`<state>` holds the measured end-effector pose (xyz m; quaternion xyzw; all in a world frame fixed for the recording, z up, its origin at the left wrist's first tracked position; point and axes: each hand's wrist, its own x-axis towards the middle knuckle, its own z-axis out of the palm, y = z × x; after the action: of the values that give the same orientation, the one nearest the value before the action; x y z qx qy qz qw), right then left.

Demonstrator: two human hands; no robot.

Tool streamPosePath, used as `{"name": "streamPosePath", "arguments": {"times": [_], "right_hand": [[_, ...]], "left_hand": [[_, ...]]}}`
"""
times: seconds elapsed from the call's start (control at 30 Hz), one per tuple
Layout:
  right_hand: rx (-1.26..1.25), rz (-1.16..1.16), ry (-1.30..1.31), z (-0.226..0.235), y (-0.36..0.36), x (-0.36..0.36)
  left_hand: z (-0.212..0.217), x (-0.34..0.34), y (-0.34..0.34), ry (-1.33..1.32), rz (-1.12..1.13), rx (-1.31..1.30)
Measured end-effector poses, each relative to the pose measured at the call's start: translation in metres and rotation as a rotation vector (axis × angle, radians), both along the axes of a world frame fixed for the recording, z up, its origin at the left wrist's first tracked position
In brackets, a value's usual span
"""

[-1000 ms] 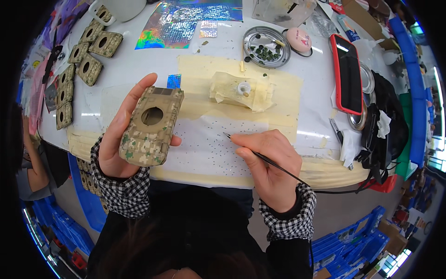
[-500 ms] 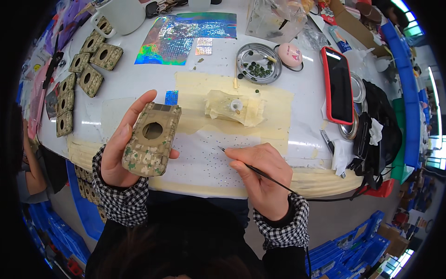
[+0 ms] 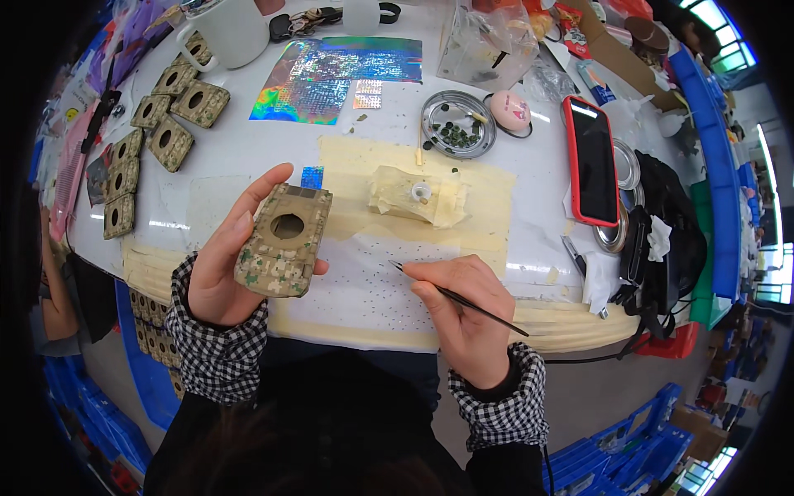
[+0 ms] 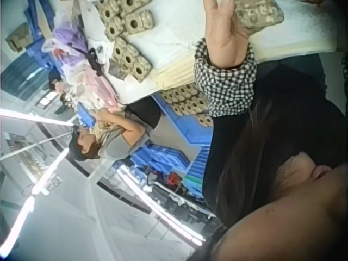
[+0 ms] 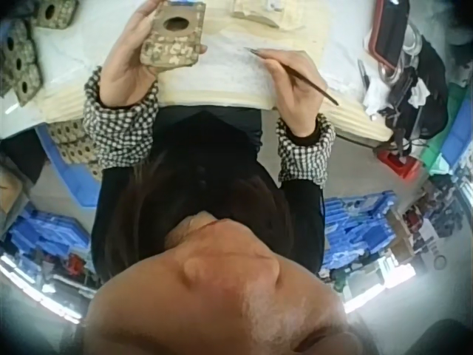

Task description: Detailing small camouflage toy tank hulls using a fine brush and tweezers.

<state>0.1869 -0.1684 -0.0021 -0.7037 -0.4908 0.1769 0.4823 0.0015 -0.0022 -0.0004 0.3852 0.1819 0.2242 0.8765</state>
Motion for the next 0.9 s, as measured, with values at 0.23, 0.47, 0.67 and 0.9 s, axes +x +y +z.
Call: {"name": "streamPosePath", "arguments": {"times": [0.23,0.47,0.67,0.9], "right_hand": [[0.011,-0.002,0.004,-0.0019,-0.0003,-0.0006],[0.017,0.008,0.003,-0.0026,-0.0001,-0.0002],[-0.001,-0.005,0.001,-0.0016,-0.0003,-0.0005],[0.007,0.017,-0.020,-0.0029,0.0007,-0.0002]], "left_hand": [[-0.0016,-0.0020,0.0015,0.011,-0.019,0.012],[-0.0013,-0.0015,0.0006,-0.002,-0.007,0.005],[-0.0015,-0.0025,0.0005,0.005,-0.006,0.004],[-0.0035,-0.0023,0.0002,0.001,0.005,0.015]]}}
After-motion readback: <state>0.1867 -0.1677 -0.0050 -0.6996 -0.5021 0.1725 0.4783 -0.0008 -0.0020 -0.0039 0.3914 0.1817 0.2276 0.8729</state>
